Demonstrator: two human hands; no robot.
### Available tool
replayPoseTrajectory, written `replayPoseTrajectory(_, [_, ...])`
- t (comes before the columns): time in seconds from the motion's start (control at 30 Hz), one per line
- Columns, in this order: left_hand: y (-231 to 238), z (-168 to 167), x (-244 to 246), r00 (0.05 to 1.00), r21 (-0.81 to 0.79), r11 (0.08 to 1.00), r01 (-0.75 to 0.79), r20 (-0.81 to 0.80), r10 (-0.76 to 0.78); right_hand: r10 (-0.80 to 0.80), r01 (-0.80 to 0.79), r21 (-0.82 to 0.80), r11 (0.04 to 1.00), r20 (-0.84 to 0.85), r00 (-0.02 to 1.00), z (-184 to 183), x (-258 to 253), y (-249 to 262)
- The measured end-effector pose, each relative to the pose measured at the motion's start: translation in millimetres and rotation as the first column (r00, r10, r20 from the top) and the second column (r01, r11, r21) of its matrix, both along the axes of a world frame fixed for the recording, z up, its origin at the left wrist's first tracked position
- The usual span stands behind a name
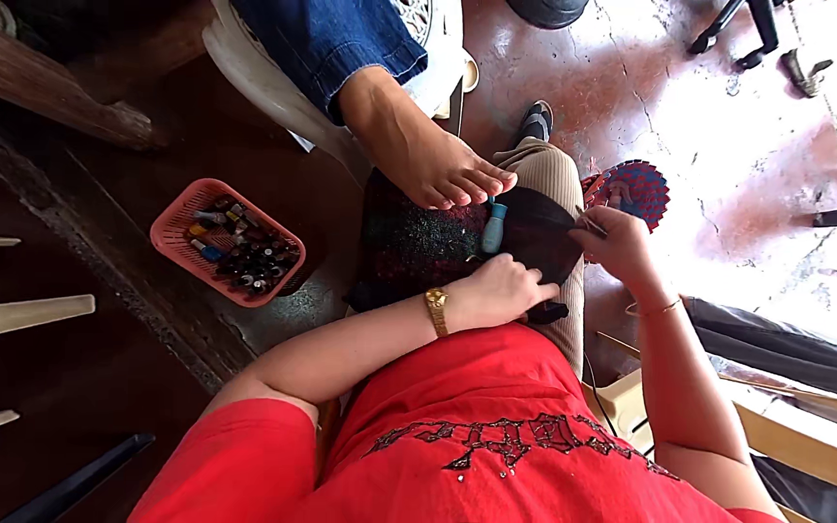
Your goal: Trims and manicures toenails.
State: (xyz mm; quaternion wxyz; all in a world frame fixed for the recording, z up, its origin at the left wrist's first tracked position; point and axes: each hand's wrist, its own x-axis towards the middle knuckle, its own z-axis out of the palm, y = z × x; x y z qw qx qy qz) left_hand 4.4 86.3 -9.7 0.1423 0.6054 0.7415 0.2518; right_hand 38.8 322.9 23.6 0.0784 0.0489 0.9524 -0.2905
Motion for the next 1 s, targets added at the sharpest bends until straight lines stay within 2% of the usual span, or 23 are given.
replayPoseTrajectory(0.03, [7.6,2.9,3.2,0.999,-0.01,0.999,0.042,-0.027,-0.042,-0.001,0.001,0.03,1.0,-0.008,1.0,3.3,-0.1,5.1])
replayPoseTrajectory(0.1, [25.2,11.4,8.4,0.998,0.086,0.994,0.062,-0.011,-0.062,-0.013,0.015,0.117,0.993,-0.017,1.0,14.2,-2.5,7.9])
replayPoseTrajectory(0.17, [44.8,18.2,14.8,0.996,0.185,0.982,0.029,0.082,-0.045,-0.026,0.036,0.198,0.98,-0.053,0.998,20.3,-3.6,6.9])
replayPoseTrajectory(0.23, [59.0,22.2,17.7,0.976,0.171,0.984,0.041,0.204,-0.076,-0.018,0.054,0.295,0.954,-0.126,0.992,22.0,-2.7,3.3])
replayPoseTrajectory(0.3, [62.5,23.8,18.8,0.934,0.11,0.983,0.146,0.312,-0.173,0.019,0.054,0.383,0.922,-0.185,0.983,28.0,-1.8,-6.7])
replayPoseTrajectory(0.37, [55.5,19.2,21.5,0.894,0.154,0.96,0.234,0.354,-0.275,0.119,-0.018,0.409,0.912,-0.222,0.968,29.9,1.1,-18.0])
replayPoseTrajectory(0.47, [34.5,10.1,17.1,0.906,0.284,0.931,0.231,0.286,-0.312,0.322,-0.22,0.418,0.882,-0.191,0.927,9.2,12.2,-26.2])
replayPoseTrajectory(0.53, [15.9,10.4,7.1,0.956,0.299,0.949,0.098,0.237,-0.174,0.368,-0.264,0.449,0.854,-0.163,0.915,-7.3,19.4,-17.7])
replayPoseTrajectory(0.6, [-2.0,13.2,-2.9,0.981,0.254,0.953,-0.164,0.146,0.13,0.304,-0.203,0.454,0.868,-0.161,0.939,-3.3,22.5,-6.3])
replayPoseTrajectory(0.67, [-14.2,12.8,-14.5,0.897,0.158,0.887,-0.435,-0.01,0.442,0.222,-0.13,0.439,0.889,-0.164,0.961,8.4,25.0,-8.0])
replayPoseTrajectory(0.7, [-16.9,11.9,-20.0,0.841,0.098,0.844,-0.527,-0.082,0.534,0.21,-0.113,0.428,0.897,-0.187,0.96,11.6,27.6,-14.1])
replayPoseTrajectory(0.8, [-15.0,6.6,-28.0,0.768,-0.041,0.78,-0.624,-0.214,0.604,0.276,-0.153,0.394,0.906,-0.276,0.921,2.9,37.0,-32.9])
replayPoseTrajectory(0.87, [-9.6,3.9,-27.5,0.778,-0.059,0.789,-0.611,-0.23,0.585,0.239,-0.129,0.432,0.892,-0.209,0.948,-2.8,41.3,-26.8])
replayPoseTrajectory(0.93, [-6.6,1.4,-26.1,0.784,-0.024,0.795,-0.607,-0.18,0.594,0.085,0.001,0.441,0.898,-0.175,0.981,1.9,44.5,-16.7])
replayPoseTrajectory(1.0, [-8.8,1.3,-27.3,0.781,0.036,0.783,-0.621,-0.056,0.622,0.03,0.087,0.446,0.891,-0.249,0.968,6.5,48.9,-16.1])
